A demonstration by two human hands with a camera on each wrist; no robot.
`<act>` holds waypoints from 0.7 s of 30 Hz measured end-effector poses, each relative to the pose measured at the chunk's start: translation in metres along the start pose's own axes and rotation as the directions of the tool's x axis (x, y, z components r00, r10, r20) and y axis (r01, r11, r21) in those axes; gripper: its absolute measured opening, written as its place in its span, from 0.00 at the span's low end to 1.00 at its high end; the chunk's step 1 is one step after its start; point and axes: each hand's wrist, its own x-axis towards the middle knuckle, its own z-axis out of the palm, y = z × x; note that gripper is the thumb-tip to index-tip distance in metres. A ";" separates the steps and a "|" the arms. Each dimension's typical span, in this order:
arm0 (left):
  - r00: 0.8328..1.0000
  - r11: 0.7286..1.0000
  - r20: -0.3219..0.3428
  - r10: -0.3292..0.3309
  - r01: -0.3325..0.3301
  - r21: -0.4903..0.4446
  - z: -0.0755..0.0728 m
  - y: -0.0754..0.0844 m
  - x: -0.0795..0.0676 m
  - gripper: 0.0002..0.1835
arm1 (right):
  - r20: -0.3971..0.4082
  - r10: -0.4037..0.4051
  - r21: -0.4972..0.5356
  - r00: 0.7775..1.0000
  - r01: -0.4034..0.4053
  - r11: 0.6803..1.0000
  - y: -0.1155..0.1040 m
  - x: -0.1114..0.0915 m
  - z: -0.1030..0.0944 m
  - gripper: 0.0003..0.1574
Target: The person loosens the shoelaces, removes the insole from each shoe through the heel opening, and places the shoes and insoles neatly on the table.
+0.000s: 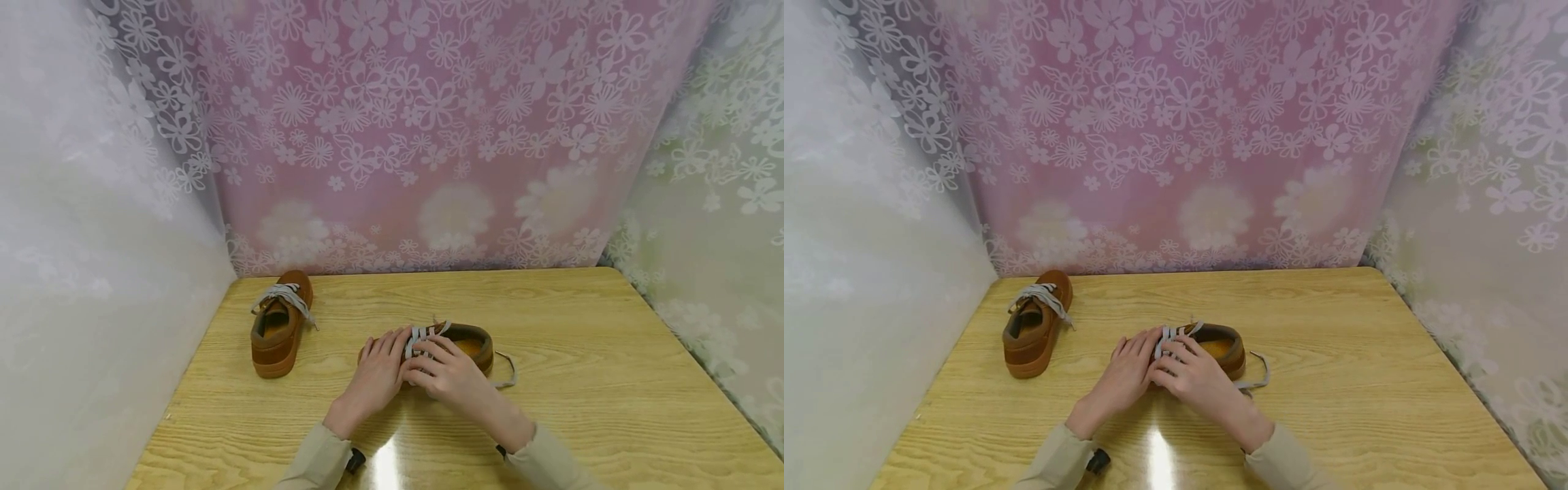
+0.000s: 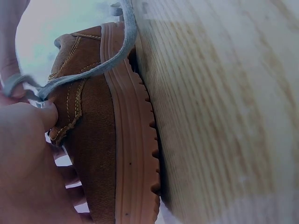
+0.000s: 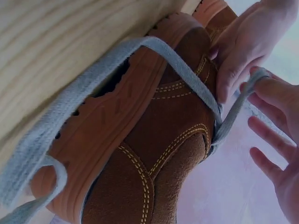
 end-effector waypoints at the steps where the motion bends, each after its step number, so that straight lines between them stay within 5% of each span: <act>1: 1.000 1.000 0.002 -0.001 0.001 -0.001 0.000 0.000 0.000 0.31 | 0.024 0.005 0.004 1.000 -0.005 1.000 -0.001 -0.001 0.000 0.13; 10: 1.000 1.000 0.002 -0.013 0.013 0.003 0.000 0.001 0.000 0.31 | 0.112 0.204 -0.068 0.973 -0.197 0.978 0.010 -0.003 0.004 0.24; 21: 0.999 0.999 0.022 -0.038 0.038 -0.016 0.001 0.001 0.002 0.32 | 0.018 0.247 -0.078 0.969 -0.245 0.966 0.024 -0.008 0.004 0.13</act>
